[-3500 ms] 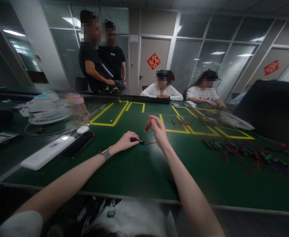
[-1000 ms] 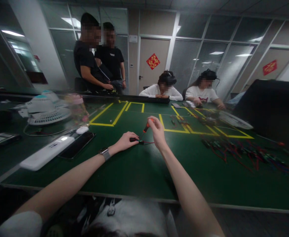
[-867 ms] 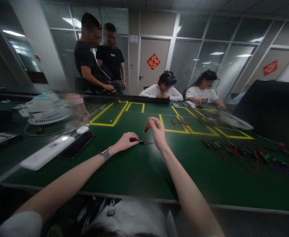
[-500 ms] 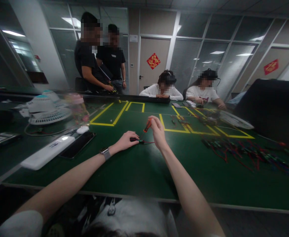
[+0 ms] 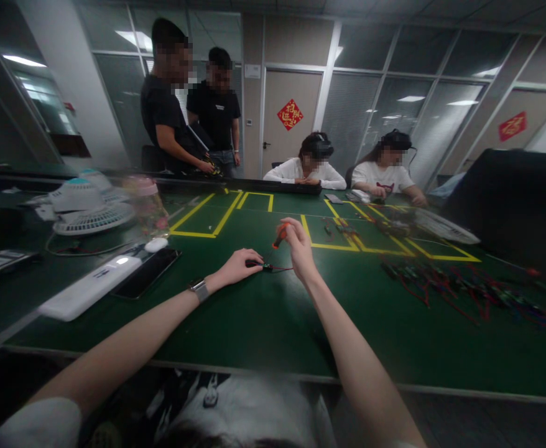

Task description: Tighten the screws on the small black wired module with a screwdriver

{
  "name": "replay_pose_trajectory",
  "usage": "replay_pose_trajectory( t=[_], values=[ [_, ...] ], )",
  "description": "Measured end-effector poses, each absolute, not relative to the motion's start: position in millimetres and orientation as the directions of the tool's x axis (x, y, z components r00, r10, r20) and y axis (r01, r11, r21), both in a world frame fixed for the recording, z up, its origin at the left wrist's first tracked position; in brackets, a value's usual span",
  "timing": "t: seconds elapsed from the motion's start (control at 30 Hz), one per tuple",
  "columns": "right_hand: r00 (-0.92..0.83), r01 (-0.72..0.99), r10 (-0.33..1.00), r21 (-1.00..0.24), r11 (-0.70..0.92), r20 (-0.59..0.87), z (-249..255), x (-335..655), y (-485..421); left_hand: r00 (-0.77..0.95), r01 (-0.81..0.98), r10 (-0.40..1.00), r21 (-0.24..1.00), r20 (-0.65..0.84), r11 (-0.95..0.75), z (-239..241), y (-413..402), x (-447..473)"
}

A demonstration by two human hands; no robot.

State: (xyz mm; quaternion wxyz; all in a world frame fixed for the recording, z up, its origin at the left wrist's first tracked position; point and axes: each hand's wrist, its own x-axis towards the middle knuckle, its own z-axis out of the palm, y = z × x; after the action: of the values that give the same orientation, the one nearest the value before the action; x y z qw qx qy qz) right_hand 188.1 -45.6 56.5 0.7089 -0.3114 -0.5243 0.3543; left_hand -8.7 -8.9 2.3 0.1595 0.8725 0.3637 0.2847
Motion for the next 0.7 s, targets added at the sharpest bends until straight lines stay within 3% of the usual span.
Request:
replay_pose_trajectory(
  t=[0.33, 0.7],
  values=[
    [0.186, -0.115, 0.813, -0.809, 0.576, 0.552, 56.7, 189.2, -47.0, 0.581, 0.534, 0.723, 0.495, 0.374, -0.686, 3.5, -9.7, -8.6],
    [0.209, -0.2, 0.826, -0.804, 0.56, 0.523, 57.5, 185.1, -47.1, 0.571, 0.565, 0.736, 0.477, 0.365, -0.674, 0.2, -6.6, -11.4]
  ],
)
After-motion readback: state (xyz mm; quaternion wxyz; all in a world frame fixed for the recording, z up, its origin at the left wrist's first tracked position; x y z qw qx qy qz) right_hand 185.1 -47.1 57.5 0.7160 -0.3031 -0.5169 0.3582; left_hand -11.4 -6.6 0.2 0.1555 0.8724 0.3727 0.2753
